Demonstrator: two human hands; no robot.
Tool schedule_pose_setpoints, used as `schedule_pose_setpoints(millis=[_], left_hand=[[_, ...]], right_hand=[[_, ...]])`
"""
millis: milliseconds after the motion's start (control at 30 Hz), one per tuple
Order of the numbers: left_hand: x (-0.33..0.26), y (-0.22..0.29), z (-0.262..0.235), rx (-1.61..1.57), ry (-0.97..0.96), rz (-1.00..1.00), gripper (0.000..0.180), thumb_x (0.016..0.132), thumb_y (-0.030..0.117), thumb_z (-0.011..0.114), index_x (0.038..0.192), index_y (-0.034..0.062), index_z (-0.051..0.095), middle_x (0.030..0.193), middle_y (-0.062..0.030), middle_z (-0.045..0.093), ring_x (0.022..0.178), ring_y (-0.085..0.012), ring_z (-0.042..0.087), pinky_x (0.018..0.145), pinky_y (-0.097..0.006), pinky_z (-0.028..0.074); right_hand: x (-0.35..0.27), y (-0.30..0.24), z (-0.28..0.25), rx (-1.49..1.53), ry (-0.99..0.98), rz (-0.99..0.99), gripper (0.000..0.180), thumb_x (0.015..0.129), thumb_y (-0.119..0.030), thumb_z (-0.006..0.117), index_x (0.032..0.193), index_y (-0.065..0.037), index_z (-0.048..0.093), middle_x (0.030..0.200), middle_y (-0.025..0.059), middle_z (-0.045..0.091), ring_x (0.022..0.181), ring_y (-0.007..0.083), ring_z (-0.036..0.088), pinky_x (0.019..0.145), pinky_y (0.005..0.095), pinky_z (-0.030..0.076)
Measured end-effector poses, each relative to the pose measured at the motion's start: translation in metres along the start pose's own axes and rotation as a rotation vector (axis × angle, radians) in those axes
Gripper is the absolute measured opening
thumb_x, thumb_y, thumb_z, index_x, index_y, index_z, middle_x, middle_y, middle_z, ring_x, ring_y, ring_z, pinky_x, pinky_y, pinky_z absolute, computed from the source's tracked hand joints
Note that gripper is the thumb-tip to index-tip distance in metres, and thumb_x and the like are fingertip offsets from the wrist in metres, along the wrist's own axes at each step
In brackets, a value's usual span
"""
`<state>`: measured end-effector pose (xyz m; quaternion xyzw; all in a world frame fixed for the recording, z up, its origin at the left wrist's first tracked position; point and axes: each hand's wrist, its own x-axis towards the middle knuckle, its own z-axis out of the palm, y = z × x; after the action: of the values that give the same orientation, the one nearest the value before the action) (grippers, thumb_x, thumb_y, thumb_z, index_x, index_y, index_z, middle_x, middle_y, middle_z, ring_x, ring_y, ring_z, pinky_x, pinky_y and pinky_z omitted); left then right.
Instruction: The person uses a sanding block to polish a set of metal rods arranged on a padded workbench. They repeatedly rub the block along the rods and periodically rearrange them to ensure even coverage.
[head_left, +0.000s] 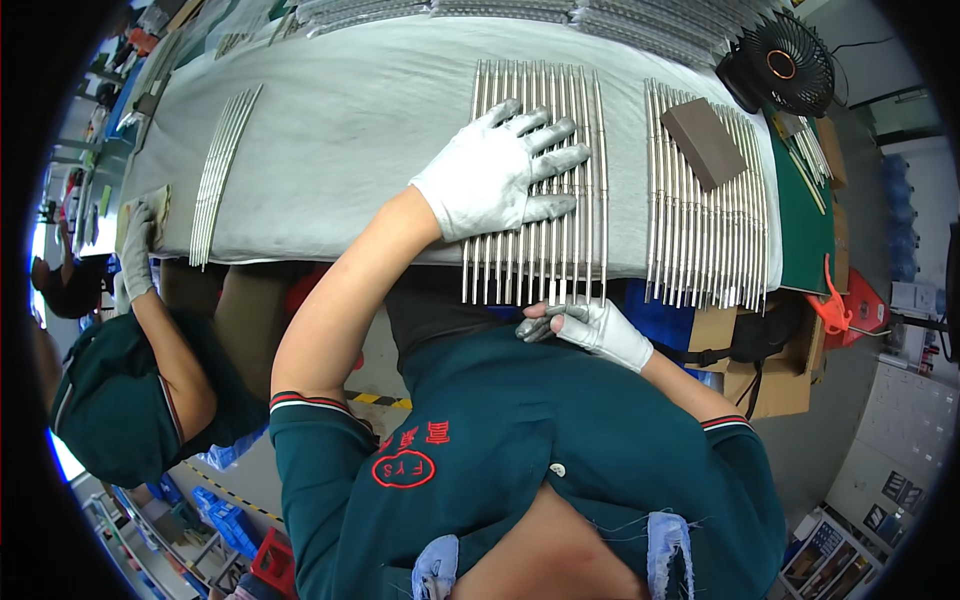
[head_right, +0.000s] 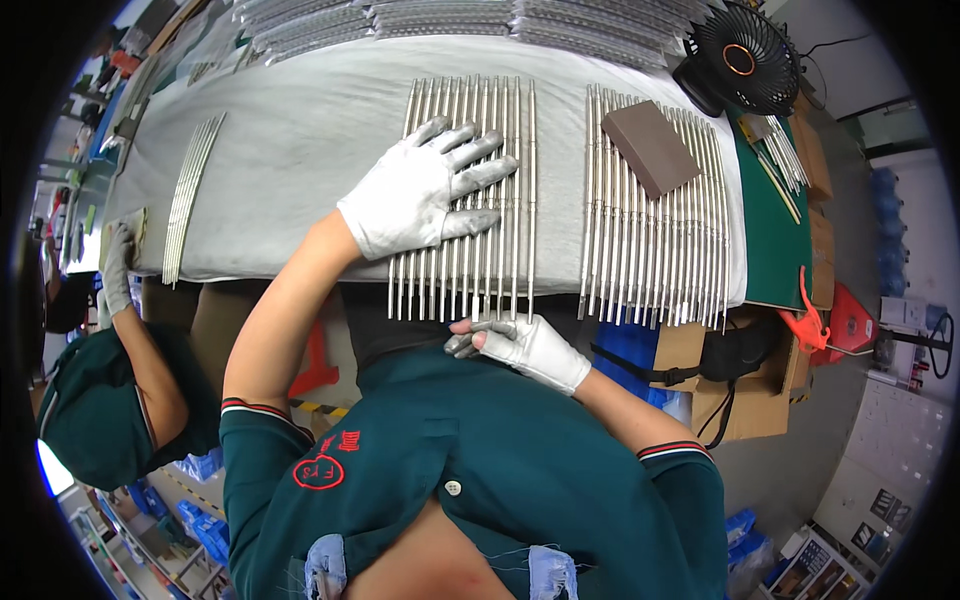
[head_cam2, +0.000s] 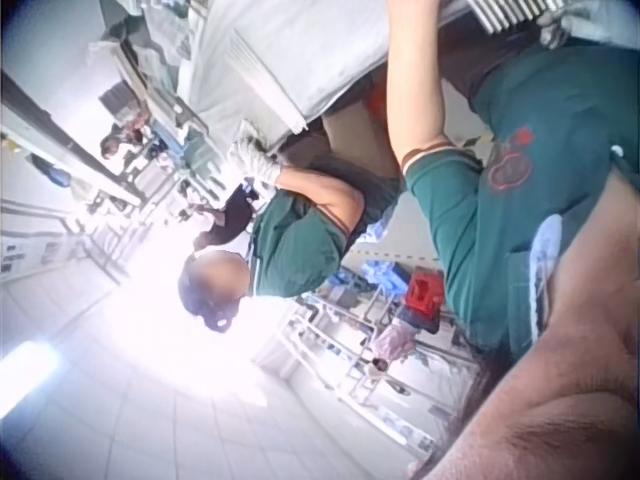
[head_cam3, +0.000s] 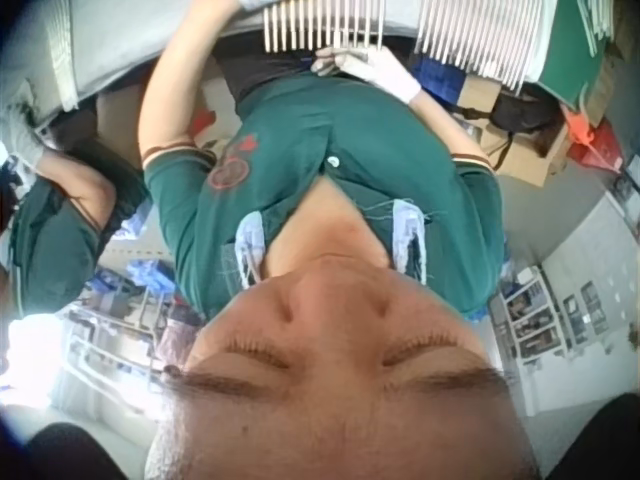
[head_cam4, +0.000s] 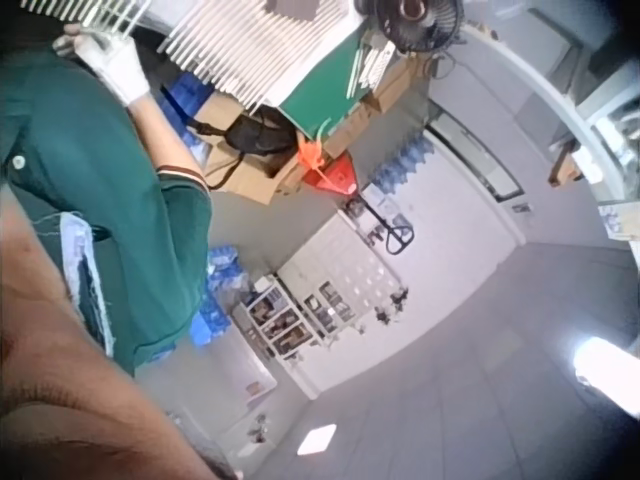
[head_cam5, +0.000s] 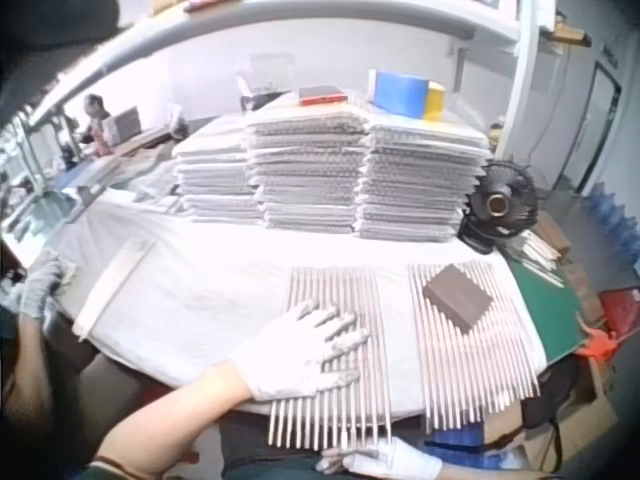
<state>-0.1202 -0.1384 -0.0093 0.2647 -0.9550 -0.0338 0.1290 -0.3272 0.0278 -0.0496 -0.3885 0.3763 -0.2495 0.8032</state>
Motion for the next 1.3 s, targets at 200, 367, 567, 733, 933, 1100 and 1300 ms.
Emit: schedule_pose_setpoints(millis=[200,367,567,733,933,1100,1300], left_hand=[[-0.013,-0.007,-0.001,0.021,0.012,-0.024,0.067,0.097,0.059,0.050,0.147,0.0135,0.052,0.149,-0.0164,0.052,0.134,-0.0360,0.050,0.118,-0.050,0.032],[-0.020,-0.010,-0.005,0.024,0.011,-0.040,0.068,0.098,0.059,0.049,0.148,0.0125,0.051,0.149,-0.0169,0.052,0.134,-0.0364,0.050,0.117,-0.051,0.032],[0.003,0.005,0.000,0.005,-0.004,-0.004,0.068,0.098,0.058,0.048,0.147,0.0117,0.051,0.148,-0.0182,0.052,0.134,-0.0369,0.050,0.117,-0.050,0.032],[0.041,0.025,0.014,-0.011,0.021,0.096,0.070,0.099,0.059,0.046,0.148,0.0098,0.050,0.148,-0.0183,0.052,0.133,-0.0370,0.050,0.117,-0.050,0.031],[0.080,0.056,0.033,-0.104,0.053,0.153,0.074,0.099,0.062,0.043,0.151,0.0090,0.045,0.151,-0.0175,0.049,0.140,-0.0368,0.045,0.121,-0.049,0.027],[0.071,0.071,0.004,-0.155,0.064,0.147,0.077,0.095,0.060,0.054,0.146,0.0028,0.048,0.148,-0.0205,0.050,0.139,-0.0391,0.045,0.120,-0.050,0.030],[-0.025,0.051,-0.038,0.040,-0.104,-0.266,0.098,0.077,0.066,0.070,0.144,-0.0023,0.047,0.144,-0.0239,0.052,0.137,-0.0412,0.046,0.118,-0.052,0.031]], right_hand=[[0.007,0.000,0.006,0.066,-0.046,-0.026,0.038,0.101,-0.023,0.064,0.129,0.002,0.064,0.113,0.0129,0.074,0.111,0.0177,0.068,0.102,0.0316,0.051],[0.009,0.002,0.007,0.001,-0.068,-0.014,0.041,0.102,-0.028,0.062,0.130,0.003,0.063,0.114,0.0137,0.073,0.112,0.0193,0.068,0.103,0.0326,0.051],[-0.010,0.001,-0.002,-0.165,-0.025,0.063,0.036,0.104,-0.024,0.060,0.131,0.000,0.064,0.120,0.0102,0.072,0.116,0.0149,0.064,0.103,0.0303,0.050],[-0.061,-0.016,-0.032,-1.372,-0.226,-0.088,0.036,0.101,-0.029,0.059,0.134,-0.016,0.065,0.128,0.0032,0.070,0.114,0.0186,0.069,0.093,0.0297,0.054],[-0.107,-0.166,-0.033,-1.295,-0.149,-0.149,0.038,0.091,-0.031,0.067,0.124,-0.014,0.070,0.125,0.0040,0.071,0.107,0.0254,0.070,0.095,0.0338,0.054],[-0.076,-0.175,-0.091,-1.746,0.740,-0.383,0.082,0.076,-0.039,0.083,0.145,-0.008,0.052,0.151,0.0189,0.048,0.138,0.0360,0.049,0.111,0.0448,0.043],[-0.047,-0.145,-0.121,-1.767,0.929,-0.035,0.076,0.083,-0.045,0.073,0.147,-0.012,0.049,0.154,0.0141,0.044,0.126,0.0365,0.057,0.104,0.0507,0.048]])
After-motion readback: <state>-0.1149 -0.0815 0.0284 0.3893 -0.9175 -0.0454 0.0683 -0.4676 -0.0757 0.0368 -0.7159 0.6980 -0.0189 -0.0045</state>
